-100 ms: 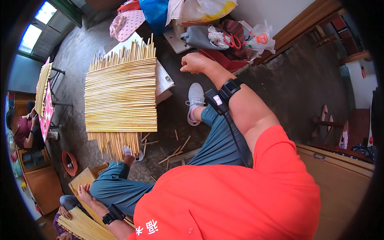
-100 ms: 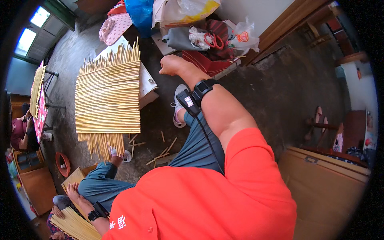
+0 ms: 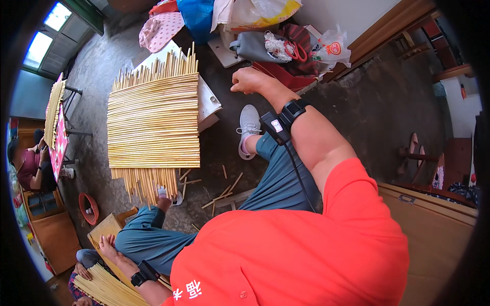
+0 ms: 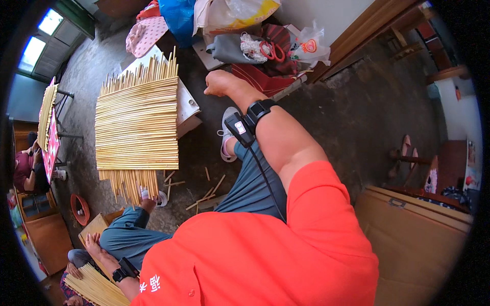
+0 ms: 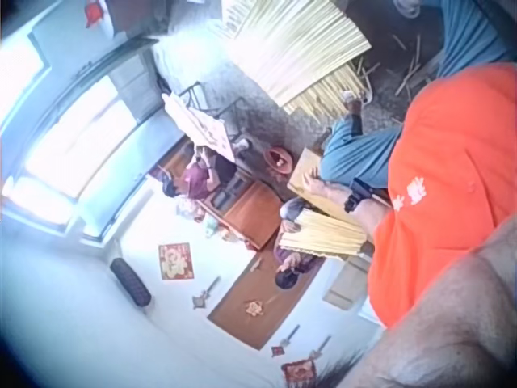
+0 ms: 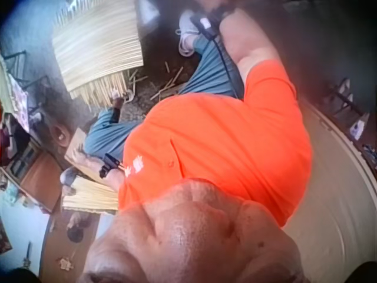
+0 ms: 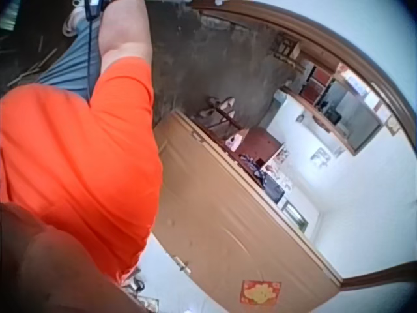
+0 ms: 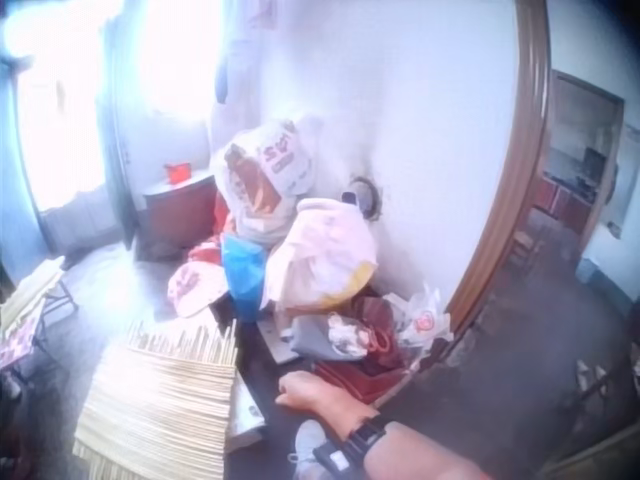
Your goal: Weaving bamboo mats using string and wooden sticks.
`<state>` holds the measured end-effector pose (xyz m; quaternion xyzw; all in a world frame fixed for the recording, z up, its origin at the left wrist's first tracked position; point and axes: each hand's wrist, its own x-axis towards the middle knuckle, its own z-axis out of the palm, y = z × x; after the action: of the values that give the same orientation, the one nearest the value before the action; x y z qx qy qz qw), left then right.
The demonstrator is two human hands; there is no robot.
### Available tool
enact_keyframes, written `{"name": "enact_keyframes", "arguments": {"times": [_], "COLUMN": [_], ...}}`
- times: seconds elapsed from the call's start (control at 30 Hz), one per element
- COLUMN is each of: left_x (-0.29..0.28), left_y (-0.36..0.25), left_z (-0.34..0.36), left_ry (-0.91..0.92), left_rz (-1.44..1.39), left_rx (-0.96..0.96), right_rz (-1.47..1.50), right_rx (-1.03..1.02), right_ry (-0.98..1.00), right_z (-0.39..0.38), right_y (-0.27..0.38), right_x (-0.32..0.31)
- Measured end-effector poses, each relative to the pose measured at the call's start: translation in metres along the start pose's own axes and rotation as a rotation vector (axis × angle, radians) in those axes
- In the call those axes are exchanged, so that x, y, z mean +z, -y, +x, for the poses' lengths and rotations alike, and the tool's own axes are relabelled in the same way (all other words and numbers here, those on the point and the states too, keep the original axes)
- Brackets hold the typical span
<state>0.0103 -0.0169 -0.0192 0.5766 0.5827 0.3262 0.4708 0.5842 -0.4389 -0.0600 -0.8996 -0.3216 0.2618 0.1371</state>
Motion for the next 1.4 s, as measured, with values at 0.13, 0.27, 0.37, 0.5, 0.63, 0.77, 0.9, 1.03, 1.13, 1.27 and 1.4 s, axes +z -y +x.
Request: {"name": "enact_keyframes", "arguments": {"times": [0.13, 0.27, 0.37, 0.5, 0.63, 0.77, 0.9, 1.03, 1.13, 1.27, 1.4], "left_x": [-0.008, -0.006, 0.054, 0.174, 0.270, 0.316, 0.315, 0.276, 0.246, 0.239, 0.239], "left_y": [-0.020, -0.043, -0.061, -0.030, 0.048, 0.086, 0.072, -0.020, -0.098, -0.157, -0.170], "left_z": [0.005, -0.013, -0.031, -0.074, -0.131, -0.138, -0.138, -0.113, -0.097, -0.090, -0.092], "left_ry": [-0.016, 0.076, 0.359, 0.918, 0.986, 0.939, 0.684, 0.850, 0.949, 0.939, 0.895], "left_rz": [0.044, 0.201, 0.232, 0.067, 0.166, -0.234, -0.451, -0.705, -0.772, -0.727, -0.732], "left_rx": [0.048, 0.152, 0.221, -0.204, -0.692, -0.783, -0.781, -0.901, -0.725, -0.596, -0.609], "right_rz": [0.007, -0.098, 0.711, 0.472, 0.483, 0.392, 0.473, 0.495, 0.473, 0.332, 0.370], "right_rx": [-0.035, 0.115, 0.119, -0.015, -0.054, -0.044, -0.118, -0.079, -0.112, -0.074, -0.080], "right_ry": [-0.363, -0.715, -0.643, -0.637, -0.547, -0.518, -0.455, -0.325, -0.301, -0.242, -0.308], "right_z": [0.011, 0.007, -0.013, -0.009, -0.005, -0.006, -0.019, -0.020, -0.019, -0.012, -0.007], "right_y": [-0.013, -0.033, -0.034, -0.009, 0.004, 0.008, 0.008, 0.016, 0.017, 0.016, 0.007], "right_x": [0.005, -0.018, -0.028, -0.028, -0.027, -0.032, -0.038, -0.040, -0.038, -0.028, -0.020]}}
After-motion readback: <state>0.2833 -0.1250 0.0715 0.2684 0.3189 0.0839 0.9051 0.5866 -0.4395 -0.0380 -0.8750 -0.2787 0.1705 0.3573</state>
